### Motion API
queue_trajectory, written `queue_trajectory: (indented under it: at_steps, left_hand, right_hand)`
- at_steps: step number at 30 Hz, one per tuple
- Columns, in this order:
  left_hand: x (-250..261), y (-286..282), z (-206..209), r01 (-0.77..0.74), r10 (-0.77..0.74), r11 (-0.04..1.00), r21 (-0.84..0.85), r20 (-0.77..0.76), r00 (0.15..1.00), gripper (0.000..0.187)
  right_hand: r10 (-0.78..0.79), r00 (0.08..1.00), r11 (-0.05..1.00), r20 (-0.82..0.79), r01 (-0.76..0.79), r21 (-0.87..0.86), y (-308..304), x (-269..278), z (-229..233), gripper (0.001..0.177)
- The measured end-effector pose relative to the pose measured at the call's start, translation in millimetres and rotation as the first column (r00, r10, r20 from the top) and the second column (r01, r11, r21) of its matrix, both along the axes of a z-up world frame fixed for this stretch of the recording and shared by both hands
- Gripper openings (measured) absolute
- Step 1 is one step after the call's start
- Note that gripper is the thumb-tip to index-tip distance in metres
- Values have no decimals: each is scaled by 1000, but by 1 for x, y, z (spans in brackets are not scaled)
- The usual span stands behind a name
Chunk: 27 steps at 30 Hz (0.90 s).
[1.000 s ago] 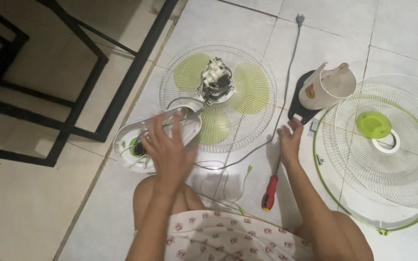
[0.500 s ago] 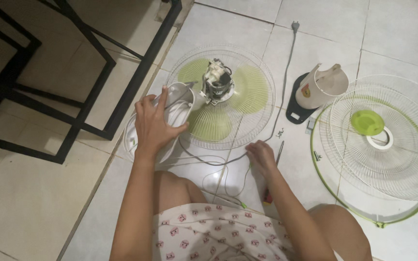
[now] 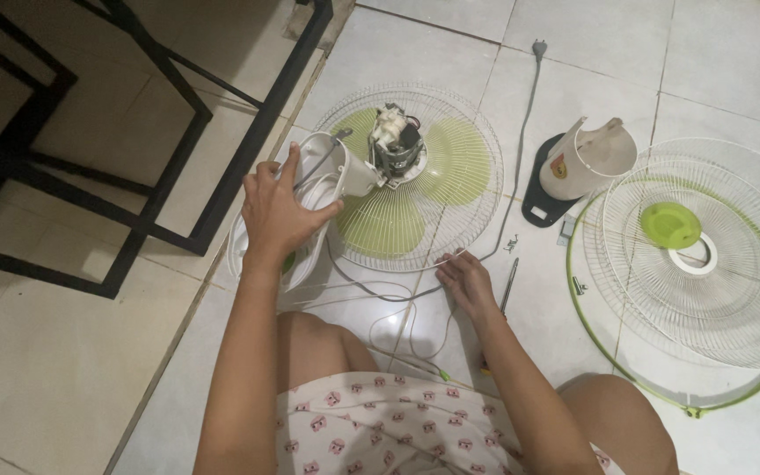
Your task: The person reassembles an electric fan by attaching the front wire cage to the fan blades and securing it with a green plastic nut. They then attach the outer green ring to the cage and tighten it with a screwdriver.
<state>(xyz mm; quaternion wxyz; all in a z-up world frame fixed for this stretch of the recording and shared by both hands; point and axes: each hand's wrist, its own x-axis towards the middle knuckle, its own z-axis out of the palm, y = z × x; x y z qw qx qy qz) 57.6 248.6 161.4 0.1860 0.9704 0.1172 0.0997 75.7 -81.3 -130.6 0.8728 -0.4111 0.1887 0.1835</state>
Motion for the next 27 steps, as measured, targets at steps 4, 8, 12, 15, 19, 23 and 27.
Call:
queue_trajectory:
  at_steps: [4,8,12,15,19,23,27]
  left_hand:
    - [6,0,6,-14,13,1000,-14,-31,999,113]
    - [8,-8,12,-49,46,998,-33,-79,996,114]
    - [1,-23,12,-35,35,999,-4,-37,999,114]
    - [-7,-38,8,-55,54,998,-15,-24,998,115]
    - [-13,-59,6,-83,86,996,31,-97,992,122]
    - [-34,-96,-6,-73,80,991,111,-59,995,121]
    - [-47,-138,-16,-52,69,953,297,-47,997,119]
  right_hand:
    - [-67,997,996,-25,65,-67,5,-2,15,45]
    - [-100,995,991,-2,100,-86,7,-1,20,54]
    - [-112,994,988,-13,110,-106,-2,9,16,55]
    - [-118,992,987,37,122,-105,-14,21,10,57]
    - [-96,994,988,44,101,-121,-29,39,1,64]
    - [-42,991,984,130,63,-165,-38,58,-15,71]
    - [72,986,930,148,-13,-367,-47,77,-16,75]
